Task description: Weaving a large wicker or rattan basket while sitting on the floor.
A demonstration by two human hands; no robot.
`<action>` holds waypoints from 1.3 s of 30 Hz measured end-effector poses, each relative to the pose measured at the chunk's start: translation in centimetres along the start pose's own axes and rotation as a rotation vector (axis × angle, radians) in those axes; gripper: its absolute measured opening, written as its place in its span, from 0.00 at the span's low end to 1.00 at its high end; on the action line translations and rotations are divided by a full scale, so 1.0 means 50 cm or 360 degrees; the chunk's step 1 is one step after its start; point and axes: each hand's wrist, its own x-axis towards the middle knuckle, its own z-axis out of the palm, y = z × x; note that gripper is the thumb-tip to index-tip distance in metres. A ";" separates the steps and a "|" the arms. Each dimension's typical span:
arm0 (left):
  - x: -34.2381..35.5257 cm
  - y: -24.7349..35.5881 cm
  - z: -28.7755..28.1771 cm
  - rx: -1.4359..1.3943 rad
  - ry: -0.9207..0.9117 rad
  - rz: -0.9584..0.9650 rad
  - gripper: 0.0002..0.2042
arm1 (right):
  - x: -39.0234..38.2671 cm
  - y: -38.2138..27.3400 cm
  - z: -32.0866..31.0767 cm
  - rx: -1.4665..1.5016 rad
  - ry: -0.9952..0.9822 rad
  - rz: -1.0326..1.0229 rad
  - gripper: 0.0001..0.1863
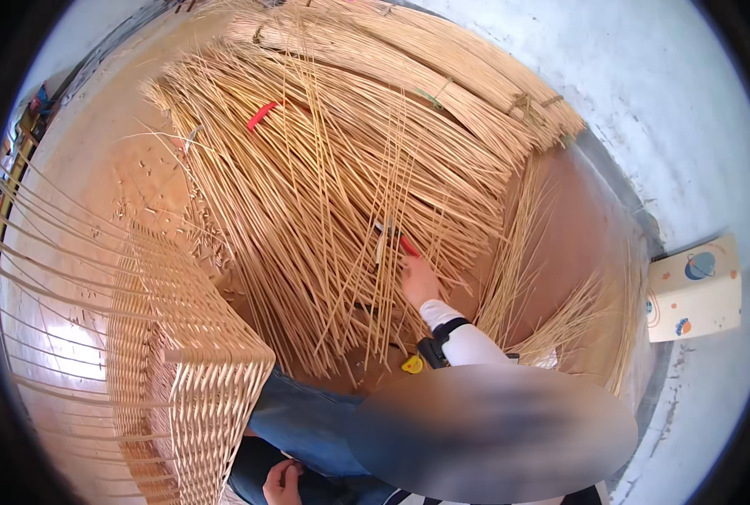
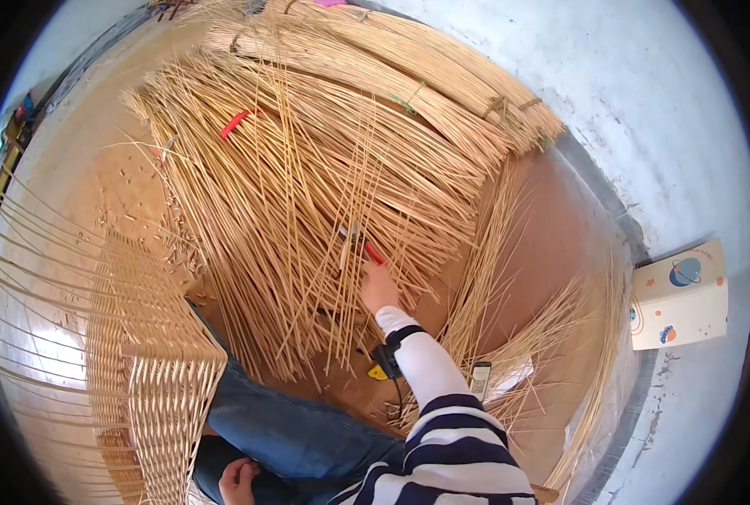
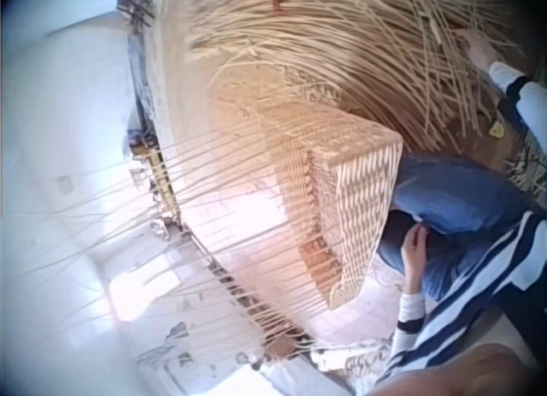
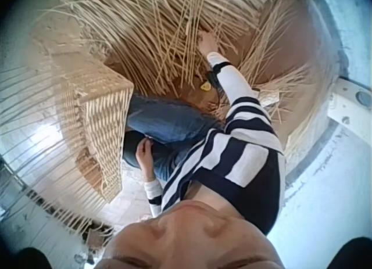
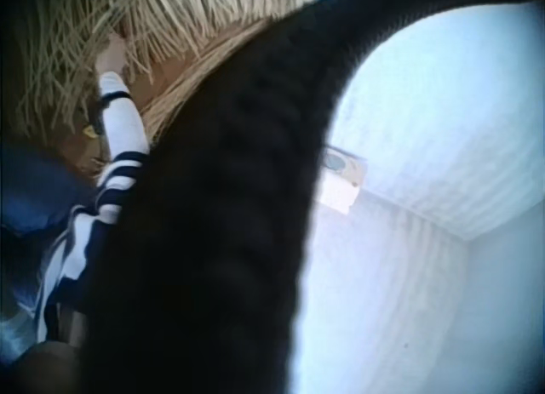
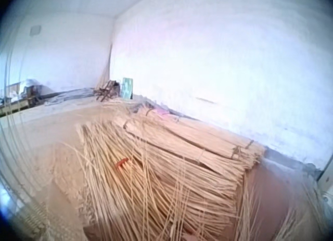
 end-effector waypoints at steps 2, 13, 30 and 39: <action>-0.002 -0.001 -0.001 0.0018 -0.0005 -0.0032 0.11 | -0.024 -0.046 0.046 0.0097 -0.0195 0.0046 0.25; 0.007 0.028 0.001 0.0114 -0.0069 0.0087 0.11 | 0.002 0.005 0.007 0.1218 -0.0655 0.1012 0.10; 0.197 0.280 0.243 -0.0352 -0.0859 0.0219 0.14 | -0.153 -0.309 -0.304 0.2005 -0.1080 0.0238 0.11; 0.081 0.202 0.064 -0.0385 -0.0867 -0.0215 0.12 | -0.074 -0.141 -0.202 0.1441 -0.0777 0.0455 0.14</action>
